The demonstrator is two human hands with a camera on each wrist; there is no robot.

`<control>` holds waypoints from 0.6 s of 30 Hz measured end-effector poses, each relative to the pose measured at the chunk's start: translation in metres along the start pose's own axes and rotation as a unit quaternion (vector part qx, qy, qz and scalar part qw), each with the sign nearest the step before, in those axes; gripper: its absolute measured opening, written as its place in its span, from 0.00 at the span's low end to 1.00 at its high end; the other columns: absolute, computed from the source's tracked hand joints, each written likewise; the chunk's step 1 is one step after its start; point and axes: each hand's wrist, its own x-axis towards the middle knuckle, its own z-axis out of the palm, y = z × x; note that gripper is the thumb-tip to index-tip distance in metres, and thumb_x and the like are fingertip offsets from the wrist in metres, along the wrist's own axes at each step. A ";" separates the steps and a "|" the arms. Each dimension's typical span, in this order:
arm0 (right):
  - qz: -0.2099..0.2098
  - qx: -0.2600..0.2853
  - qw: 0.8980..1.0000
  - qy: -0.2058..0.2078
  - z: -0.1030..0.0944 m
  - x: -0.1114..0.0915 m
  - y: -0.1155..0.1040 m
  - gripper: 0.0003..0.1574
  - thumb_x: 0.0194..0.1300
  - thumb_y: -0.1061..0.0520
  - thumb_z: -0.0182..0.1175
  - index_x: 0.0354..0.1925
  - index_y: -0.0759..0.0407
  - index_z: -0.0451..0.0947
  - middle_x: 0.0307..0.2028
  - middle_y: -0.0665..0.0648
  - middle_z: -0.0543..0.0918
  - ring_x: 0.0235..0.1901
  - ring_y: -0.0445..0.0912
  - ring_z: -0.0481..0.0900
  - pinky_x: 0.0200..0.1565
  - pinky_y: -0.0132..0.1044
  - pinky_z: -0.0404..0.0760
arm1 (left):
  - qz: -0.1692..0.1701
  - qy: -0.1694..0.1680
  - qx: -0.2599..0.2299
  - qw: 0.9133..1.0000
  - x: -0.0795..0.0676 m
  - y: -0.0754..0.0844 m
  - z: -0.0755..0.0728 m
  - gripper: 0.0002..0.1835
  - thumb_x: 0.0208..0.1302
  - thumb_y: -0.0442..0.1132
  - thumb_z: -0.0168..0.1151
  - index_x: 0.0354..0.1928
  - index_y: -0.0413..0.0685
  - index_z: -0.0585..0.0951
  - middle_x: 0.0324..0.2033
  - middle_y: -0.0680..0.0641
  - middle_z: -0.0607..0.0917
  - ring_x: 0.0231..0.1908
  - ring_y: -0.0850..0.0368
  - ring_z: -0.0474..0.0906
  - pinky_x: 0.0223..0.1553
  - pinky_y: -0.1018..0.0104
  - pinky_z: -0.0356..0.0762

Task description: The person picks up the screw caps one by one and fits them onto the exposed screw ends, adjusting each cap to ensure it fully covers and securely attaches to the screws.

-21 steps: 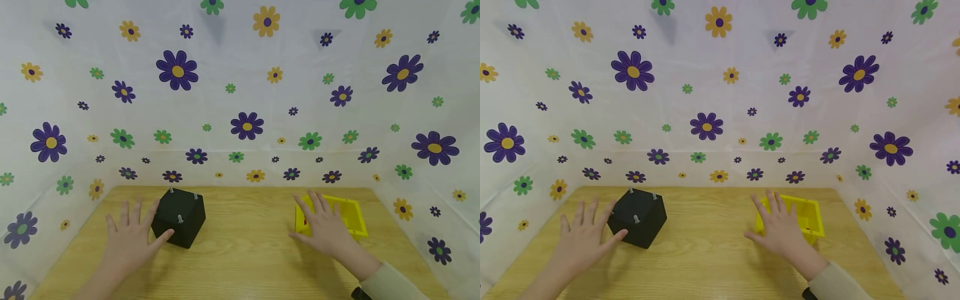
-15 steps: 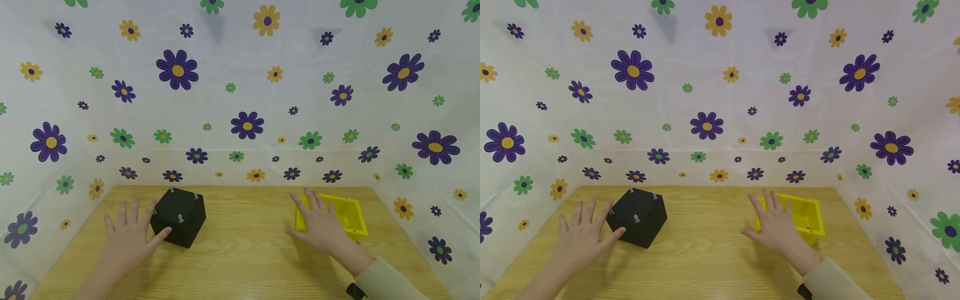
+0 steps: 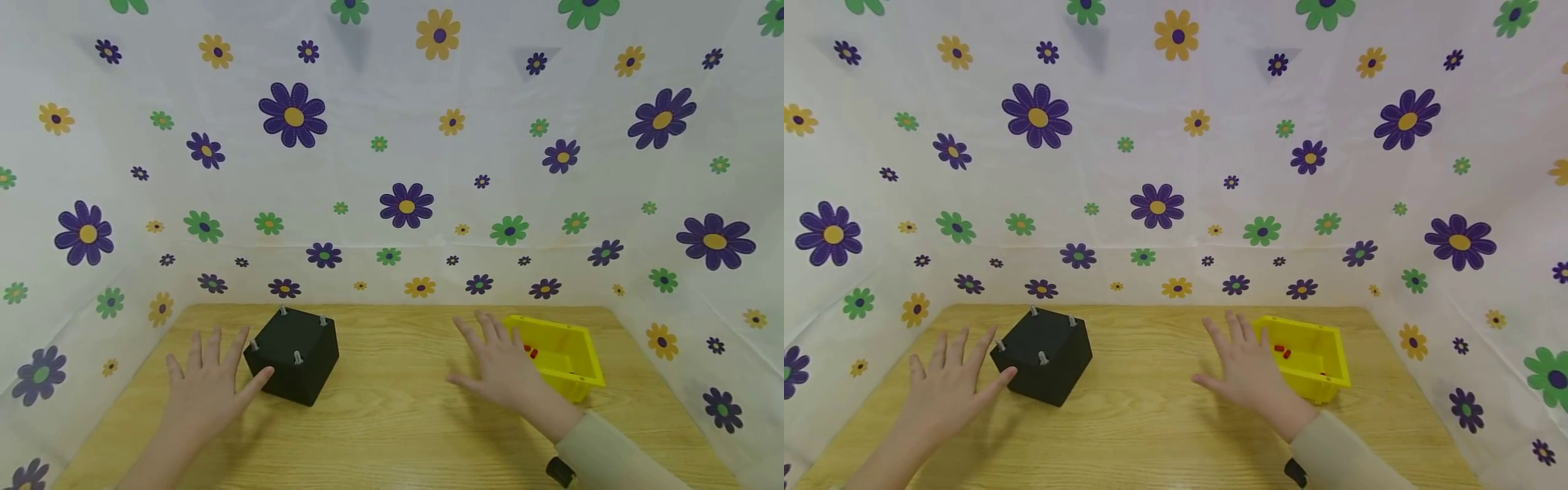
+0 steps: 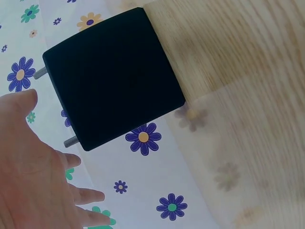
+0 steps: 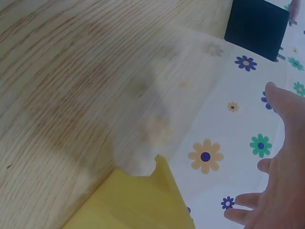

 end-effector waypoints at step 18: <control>-0.025 0.035 0.999 -0.012 0.015 0.028 -0.038 0.58 0.67 0.27 0.66 0.82 0.51 0.60 0.77 0.72 0.64 0.76 0.70 0.64 0.72 0.72 0.66 | 0.001 -0.016 -0.004 1.000 0.006 -0.004 0.006 0.51 0.75 0.76 0.44 0.84 0.48 0.55 0.77 0.20 0.54 0.76 0.12 0.45 0.67 0.09 0.39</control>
